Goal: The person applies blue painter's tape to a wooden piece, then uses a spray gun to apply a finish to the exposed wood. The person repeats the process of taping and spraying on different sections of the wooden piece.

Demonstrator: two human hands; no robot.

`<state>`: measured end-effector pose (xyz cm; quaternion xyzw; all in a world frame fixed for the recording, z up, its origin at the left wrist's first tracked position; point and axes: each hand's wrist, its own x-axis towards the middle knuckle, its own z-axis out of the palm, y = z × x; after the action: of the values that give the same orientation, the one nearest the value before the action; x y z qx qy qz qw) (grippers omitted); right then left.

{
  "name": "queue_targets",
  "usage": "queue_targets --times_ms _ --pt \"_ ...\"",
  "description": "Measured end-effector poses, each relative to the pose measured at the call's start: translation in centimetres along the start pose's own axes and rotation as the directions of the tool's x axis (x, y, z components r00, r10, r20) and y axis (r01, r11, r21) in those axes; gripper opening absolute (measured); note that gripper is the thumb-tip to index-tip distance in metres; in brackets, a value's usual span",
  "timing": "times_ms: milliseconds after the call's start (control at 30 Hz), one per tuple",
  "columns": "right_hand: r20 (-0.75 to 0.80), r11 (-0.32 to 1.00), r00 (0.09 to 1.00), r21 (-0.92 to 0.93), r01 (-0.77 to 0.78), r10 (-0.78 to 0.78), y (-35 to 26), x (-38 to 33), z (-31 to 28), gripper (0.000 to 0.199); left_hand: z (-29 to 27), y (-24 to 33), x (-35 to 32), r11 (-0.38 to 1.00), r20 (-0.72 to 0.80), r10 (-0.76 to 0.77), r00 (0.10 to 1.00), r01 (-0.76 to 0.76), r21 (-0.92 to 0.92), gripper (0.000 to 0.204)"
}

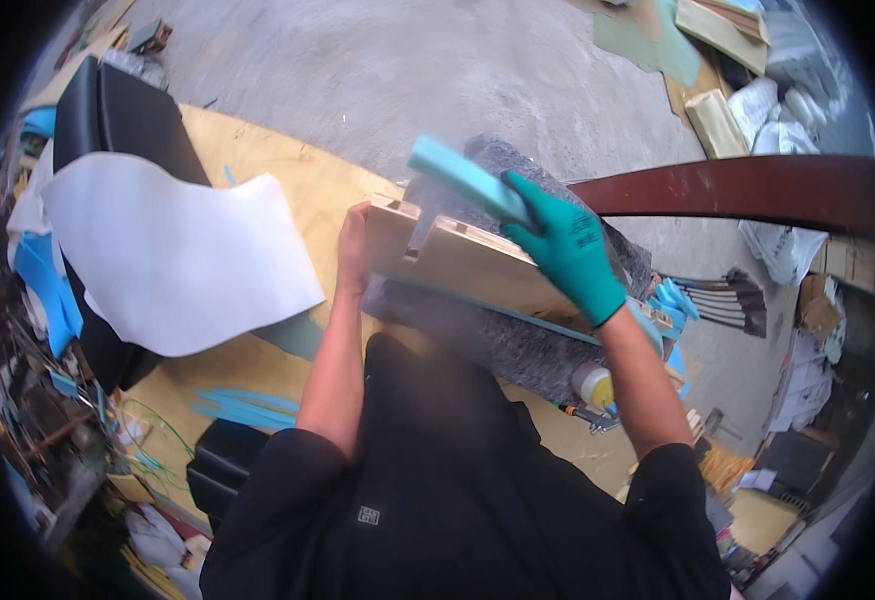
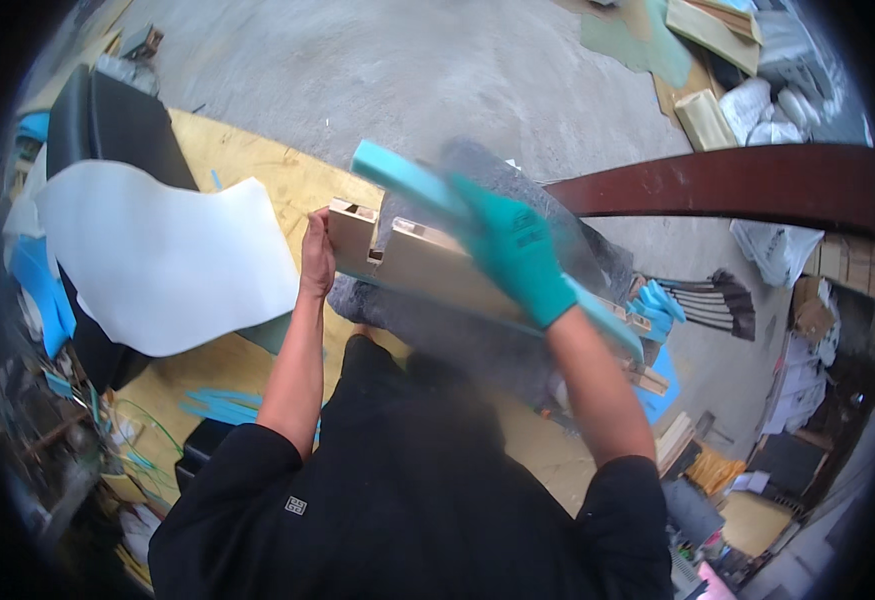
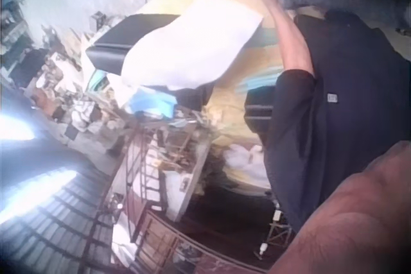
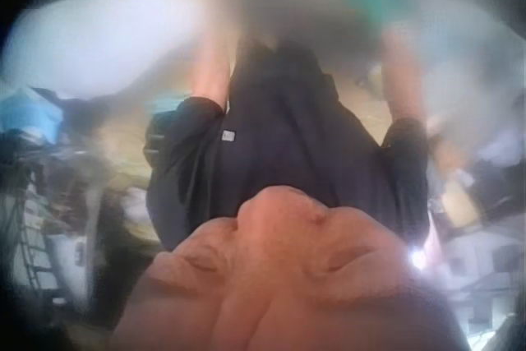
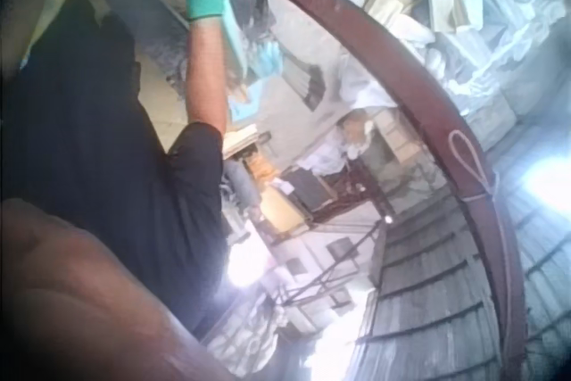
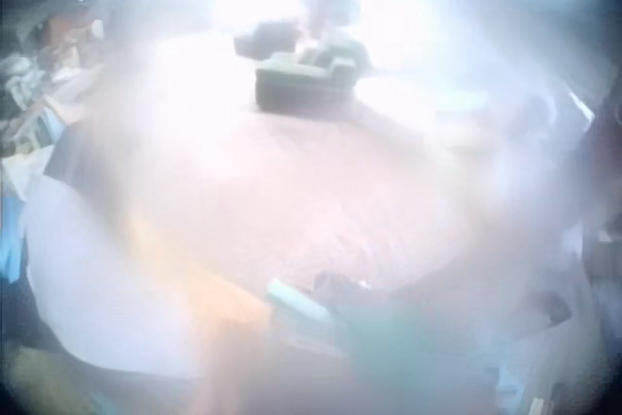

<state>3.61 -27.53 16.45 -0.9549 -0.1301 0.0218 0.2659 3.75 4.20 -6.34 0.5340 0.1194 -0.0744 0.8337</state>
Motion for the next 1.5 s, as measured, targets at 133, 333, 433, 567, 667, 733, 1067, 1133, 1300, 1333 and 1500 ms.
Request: queue_targets --times_ms 133,333,433,567,667,733,1067,1133,1300,1333,1500 --pt "0.043 1.000 0.999 -0.016 -0.018 0.019 -2.3 -0.2 5.1 0.059 0.8 1.0 -0.8 0.999 0.004 -0.037 0.999 0.037 -0.017 0.052" --pt "0.047 0.998 0.998 -0.032 0.048 -0.046 -2.5 -0.9 6.7 0.054 1.4 3.2 -2.4 1.000 -0.051 -0.002 0.999 0.003 0.022 0.032" --pt "0.090 0.999 0.996 -0.042 0.019 -0.015 -2.9 -1.2 7.0 0.054 0.8 3.2 -2.4 0.997 -0.016 -0.064 0.998 0.064 -0.050 0.030" --pt "0.140 0.999 0.990 -0.048 -0.014 0.021 -3.9 -0.9 7.3 0.054 0.3 2.3 -1.5 0.998 -0.041 -0.059 0.997 0.058 -0.024 0.032" --pt "0.150 0.998 0.989 -0.058 -0.005 0.014 -3.7 -0.8 7.4 0.054 0.1 1.8 -1.1 0.997 -0.038 -0.050 0.998 0.047 -0.064 0.036" --pt "0.130 0.998 0.991 -0.056 0.029 -0.021 -3.4 -0.8 7.6 0.054 -0.1 1.5 -1.1 0.995 -0.021 -0.061 0.998 0.059 -0.084 0.038" --pt "0.163 0.998 0.986 -0.057 0.032 -0.023 -3.5 -0.6 7.9 0.055 0.1 2.7 -1.5 0.997 0.012 -0.059 0.998 0.060 -0.039 0.039" --pt "0.139 0.996 0.988 -0.052 0.070 -0.062 -3.4 -0.6 8.0 0.055 0.2 2.8 -1.5 0.998 0.013 -0.050 0.999 0.051 -0.041 0.038" --pt "0.166 0.997 0.985 -0.051 0.052 -0.043 -3.5 -0.7 8.0 0.054 0.3 3.2 -1.7 0.996 0.011 -0.075 0.997 0.075 -0.038 0.038" --pt "0.176 0.998 0.984 -0.050 0.044 -0.035 -3.7 -0.7 8.0 0.054 0.3 3.2 -1.7 0.997 0.013 -0.070 0.997 0.070 -0.037 0.038" --pt "0.184 0.998 0.982 -0.036 0.048 -0.041 -3.8 -0.8 8.3 0.053 0.2 3.2 -1.7 0.997 0.022 -0.056 0.998 0.057 -0.045 0.038"
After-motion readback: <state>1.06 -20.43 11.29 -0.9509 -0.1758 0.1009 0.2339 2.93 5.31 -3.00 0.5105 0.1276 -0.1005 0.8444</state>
